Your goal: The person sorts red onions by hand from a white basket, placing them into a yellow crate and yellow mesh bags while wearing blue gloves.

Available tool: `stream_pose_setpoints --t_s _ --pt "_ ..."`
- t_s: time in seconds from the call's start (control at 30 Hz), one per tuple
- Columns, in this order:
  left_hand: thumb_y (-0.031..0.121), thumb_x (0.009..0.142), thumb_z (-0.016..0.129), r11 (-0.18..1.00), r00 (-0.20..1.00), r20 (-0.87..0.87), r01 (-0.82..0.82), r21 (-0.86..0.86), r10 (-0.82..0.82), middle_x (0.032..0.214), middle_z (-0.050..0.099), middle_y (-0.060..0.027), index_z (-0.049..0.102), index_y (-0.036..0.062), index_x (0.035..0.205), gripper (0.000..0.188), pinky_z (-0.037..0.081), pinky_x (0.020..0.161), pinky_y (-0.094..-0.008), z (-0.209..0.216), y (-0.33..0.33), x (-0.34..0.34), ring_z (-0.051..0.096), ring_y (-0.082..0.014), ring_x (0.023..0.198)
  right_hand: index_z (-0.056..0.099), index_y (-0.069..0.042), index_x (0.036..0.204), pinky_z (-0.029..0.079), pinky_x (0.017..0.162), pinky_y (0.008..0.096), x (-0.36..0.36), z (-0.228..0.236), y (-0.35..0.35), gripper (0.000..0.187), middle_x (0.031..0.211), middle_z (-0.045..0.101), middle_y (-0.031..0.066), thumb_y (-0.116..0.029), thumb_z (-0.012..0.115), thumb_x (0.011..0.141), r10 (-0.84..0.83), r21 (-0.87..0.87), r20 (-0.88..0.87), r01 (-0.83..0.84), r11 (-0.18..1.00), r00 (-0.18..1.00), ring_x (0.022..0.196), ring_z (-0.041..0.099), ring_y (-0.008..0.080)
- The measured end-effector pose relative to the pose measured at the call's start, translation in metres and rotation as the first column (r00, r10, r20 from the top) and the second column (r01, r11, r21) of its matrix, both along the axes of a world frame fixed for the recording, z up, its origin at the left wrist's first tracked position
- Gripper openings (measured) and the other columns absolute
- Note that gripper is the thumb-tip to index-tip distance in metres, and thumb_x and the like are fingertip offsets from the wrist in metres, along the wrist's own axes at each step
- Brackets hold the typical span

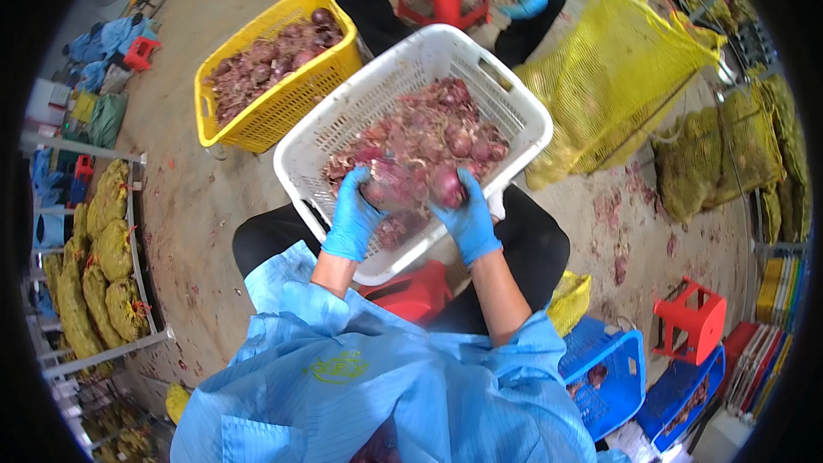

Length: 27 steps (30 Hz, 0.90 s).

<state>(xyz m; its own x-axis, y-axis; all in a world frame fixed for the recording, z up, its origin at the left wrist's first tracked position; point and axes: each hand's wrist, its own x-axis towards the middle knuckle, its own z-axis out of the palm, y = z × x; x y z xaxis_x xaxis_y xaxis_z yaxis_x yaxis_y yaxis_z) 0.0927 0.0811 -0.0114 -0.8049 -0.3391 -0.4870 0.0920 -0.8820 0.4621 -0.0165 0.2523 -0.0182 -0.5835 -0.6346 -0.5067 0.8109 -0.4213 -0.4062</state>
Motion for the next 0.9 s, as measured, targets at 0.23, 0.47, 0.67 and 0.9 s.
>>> stream_pose_setpoints --t_s 0.23,0.47,0.67,0.9 --pt "0.049 0.091 0.054 0.979 0.982 0.036 -0.189 0.081 0.186 0.129 0.053 -0.0099 0.05 0.0173 0.128 0.05 0.047 0.093 -0.0577 0.036 -0.065 0.003 0.054 -0.0311 0.115 0.052 -0.015 0.13 0.045 0.101 0.0542 0.009 -0.02 0.008 0.047 0.129 0.056 0.0073 -0.031 0.066 0.088 0.012 -0.019 0.164 -0.009 1.0 0.986 0.119 0.054 0.031" --pt "0.04 0.095 0.055 0.817 0.859 0.077 -0.449 -0.361 0.506 0.135 0.045 -0.021 0.041 0.0042 0.137 0.057 0.047 0.098 -0.0495 0.098 -0.228 -0.008 0.053 -0.0359 0.114 0.053 -0.013 0.128 0.046 0.101 0.0517 0.002 -0.035 0.003 0.042 0.129 0.055 0.0096 -0.031 0.062 0.091 0.038 -0.015 -0.005 -0.038 0.999 0.999 0.118 0.054 0.0293" --pt "0.031 0.092 0.059 0.826 0.895 0.444 0.273 -0.494 -0.03 0.113 0.065 -0.0106 0.056 0.006 0.123 0.039 0.054 0.078 -0.0387 -0.007 -0.177 -0.016 0.066 -0.0261 0.092 0.05 -0.014 0.133 0.045 0.101 0.0519 -0.016 -0.053 -0.012 0.048 0.132 0.054 0.0107 -0.034 0.063 0.091 0.155 0.116 -0.152 -0.138 0.984 0.976 0.122 0.052 0.0323" --pt "0.02 0.08 0.063 0.223 0.406 0.905 0.901 -0.372 -0.129 0.103 0.068 -0.0144 0.06 0.0061 0.123 0.046 0.052 0.078 -0.0388 -0.261 -0.123 0.027 0.066 -0.0279 0.092 0.048 -0.015 0.136 0.048 0.097 0.052 0.005 -0.026 -0.041 0.05 0.139 0.048 0.012 -0.038 0.059 0.092 0.258 0.252 -0.124 -0.221 0.942 0.958 0.123 0.051 0.0364"
